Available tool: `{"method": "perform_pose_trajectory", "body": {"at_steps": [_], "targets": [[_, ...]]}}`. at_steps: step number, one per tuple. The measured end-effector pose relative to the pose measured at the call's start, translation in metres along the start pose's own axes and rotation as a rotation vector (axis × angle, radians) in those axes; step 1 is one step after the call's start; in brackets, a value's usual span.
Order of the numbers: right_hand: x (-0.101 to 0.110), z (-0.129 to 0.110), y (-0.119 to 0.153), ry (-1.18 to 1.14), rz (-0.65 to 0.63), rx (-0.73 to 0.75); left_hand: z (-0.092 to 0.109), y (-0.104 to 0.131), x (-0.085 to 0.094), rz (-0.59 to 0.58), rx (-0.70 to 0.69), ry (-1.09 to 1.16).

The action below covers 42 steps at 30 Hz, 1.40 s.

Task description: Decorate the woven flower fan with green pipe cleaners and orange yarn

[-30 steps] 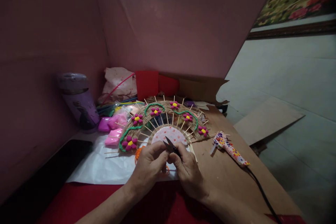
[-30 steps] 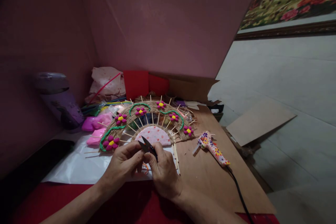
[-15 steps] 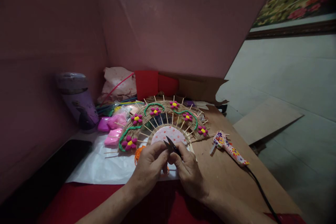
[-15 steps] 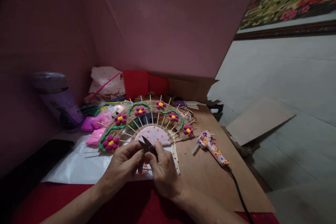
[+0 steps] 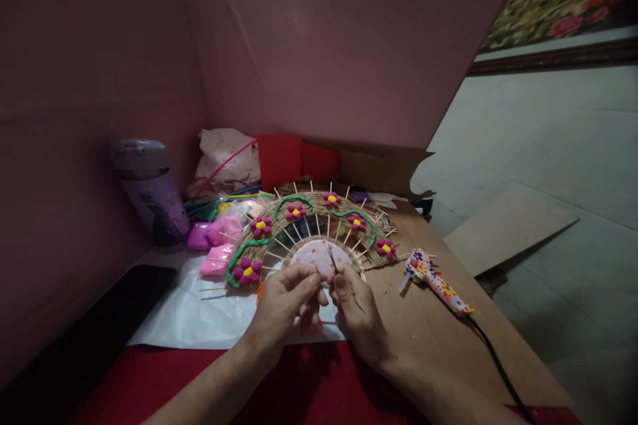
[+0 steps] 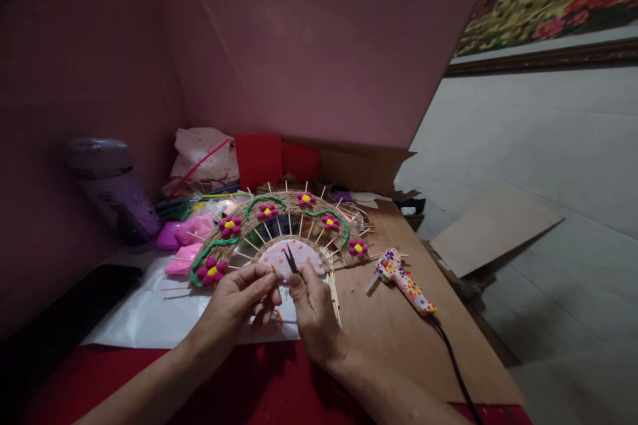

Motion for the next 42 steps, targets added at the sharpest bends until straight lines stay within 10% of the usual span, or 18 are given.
{"method": "perform_pose_trajectory", "body": {"at_steps": [42], "targets": [[-0.003,-0.006,0.003,0.247,-0.103,0.025,0.009,0.001,0.000,0.054,-0.147,-0.221]]}}
Point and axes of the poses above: each hand's wrist, its own y-axis away from the middle knuckle, its own x-axis out of the back of the hand, z = x × y, the point moved 5 cm from there along -y, towards the middle knuckle
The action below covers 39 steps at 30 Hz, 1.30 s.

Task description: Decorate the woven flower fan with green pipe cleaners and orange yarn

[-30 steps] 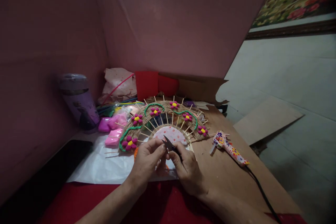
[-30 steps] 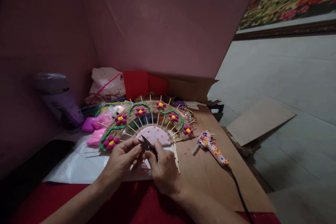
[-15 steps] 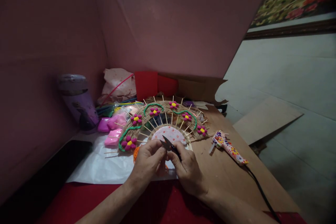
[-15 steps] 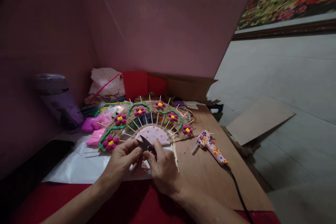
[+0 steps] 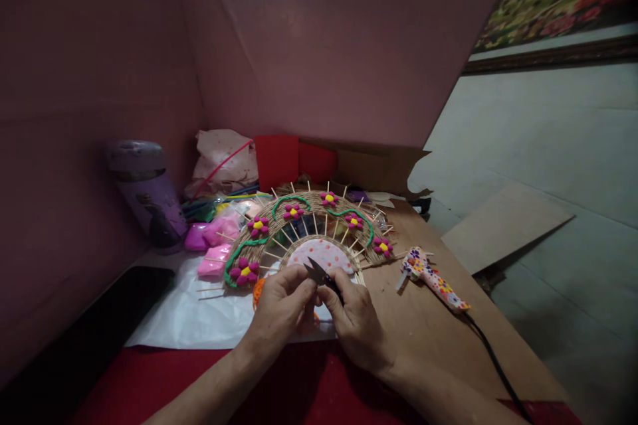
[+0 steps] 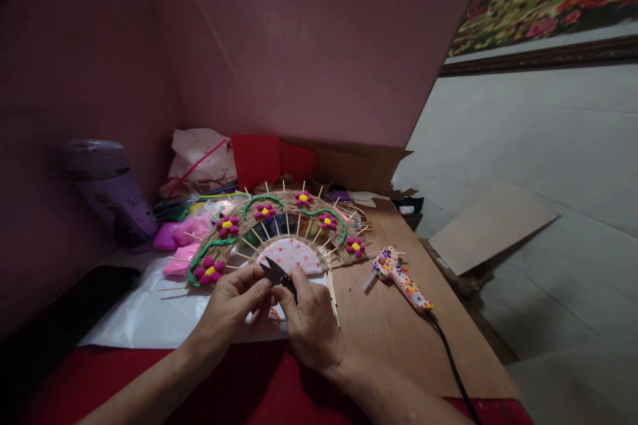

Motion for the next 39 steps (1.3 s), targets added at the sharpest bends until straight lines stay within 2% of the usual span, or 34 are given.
{"method": "perform_pose_trajectory", "body": {"at_steps": [6,13,16,23,28,39], "targets": [[-0.0004,0.0013,0.0010,0.021,0.006,0.004,-0.0001,-0.0017,-0.0005,-0.009,-0.028,-0.016],[0.0036,0.0078,-0.0029,-0.152,0.103,-0.057,-0.0035,-0.0005,-0.0056,-0.041,0.096,0.107],[0.0059,0.0065,-0.0034,-0.165,0.109,-0.044,-0.0058,-0.0008,-0.0030,-0.018,0.113,0.140],[0.0010,0.0009,0.0004,-0.002,0.009,0.024,-0.0025,-0.0004,-0.0011,-0.014,0.063,0.081],[0.0013,0.0011,0.0000,0.016,0.016,0.028,0.0032,0.0010,-0.0016,0.009,0.014,0.012],[0.0014,0.0007,0.0000,0.019,0.020,0.026,-0.0031,-0.0008,-0.0013,-0.024,-0.023,-0.001]]}}
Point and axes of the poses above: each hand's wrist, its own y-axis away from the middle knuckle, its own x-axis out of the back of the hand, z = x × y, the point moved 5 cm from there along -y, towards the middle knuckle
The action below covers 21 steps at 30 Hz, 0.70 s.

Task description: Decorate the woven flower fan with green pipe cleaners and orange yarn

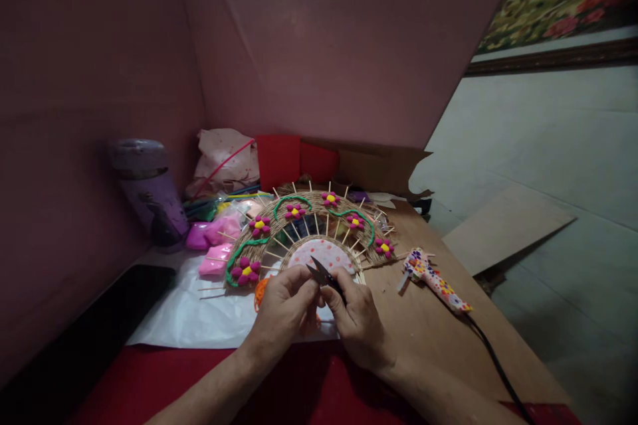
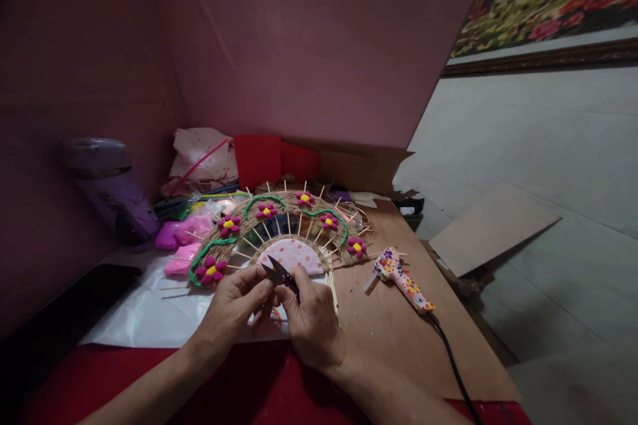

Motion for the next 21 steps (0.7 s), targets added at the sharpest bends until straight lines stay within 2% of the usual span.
{"method": "perform_pose_trajectory", "body": {"at_steps": [11,21], "targets": [[0.000,0.001,0.001,0.016,-0.003,-0.014,-0.007,0.000,-0.001,-0.016,0.042,0.058],[0.004,0.002,0.000,-0.035,0.065,-0.005,0.005,0.003,-0.002,0.037,0.075,0.099]]}}
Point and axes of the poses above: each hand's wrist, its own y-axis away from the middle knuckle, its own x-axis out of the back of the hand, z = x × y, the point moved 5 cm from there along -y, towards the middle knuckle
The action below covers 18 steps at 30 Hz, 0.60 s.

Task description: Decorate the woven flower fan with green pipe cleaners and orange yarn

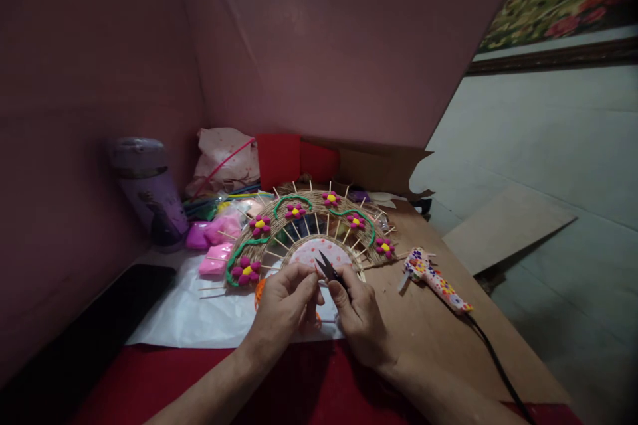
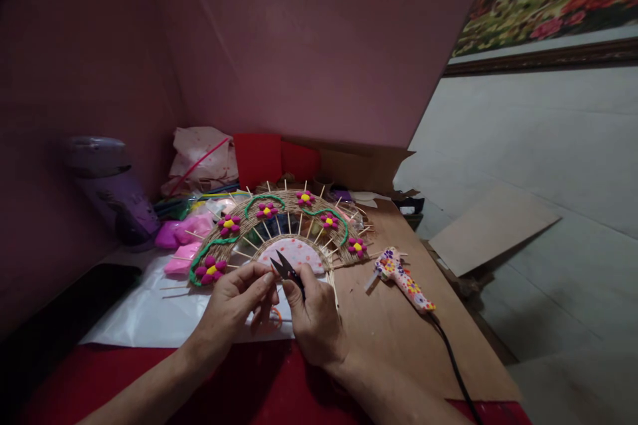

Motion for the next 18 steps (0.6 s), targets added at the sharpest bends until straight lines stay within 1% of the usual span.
{"method": "perform_pose_trajectory", "body": {"at_steps": [5,9,12,18], "targets": [[-0.0036,-0.0009,-0.0013,0.039,-0.053,0.013,0.0009,-0.0013,0.0001,-0.004,-0.025,-0.027],[-0.0034,-0.0003,-0.0001,0.073,-0.043,0.007,-0.0011,-0.0023,0.0000,-0.014,-0.052,-0.064],[-0.0035,-0.0010,0.0009,0.071,-0.049,0.011,-0.0030,-0.0022,0.0004,-0.019,-0.044,-0.078],[-0.0040,-0.0029,0.0015,0.062,-0.067,0.024,-0.0011,-0.0022,0.0012,-0.009,-0.071,-0.112]]}}
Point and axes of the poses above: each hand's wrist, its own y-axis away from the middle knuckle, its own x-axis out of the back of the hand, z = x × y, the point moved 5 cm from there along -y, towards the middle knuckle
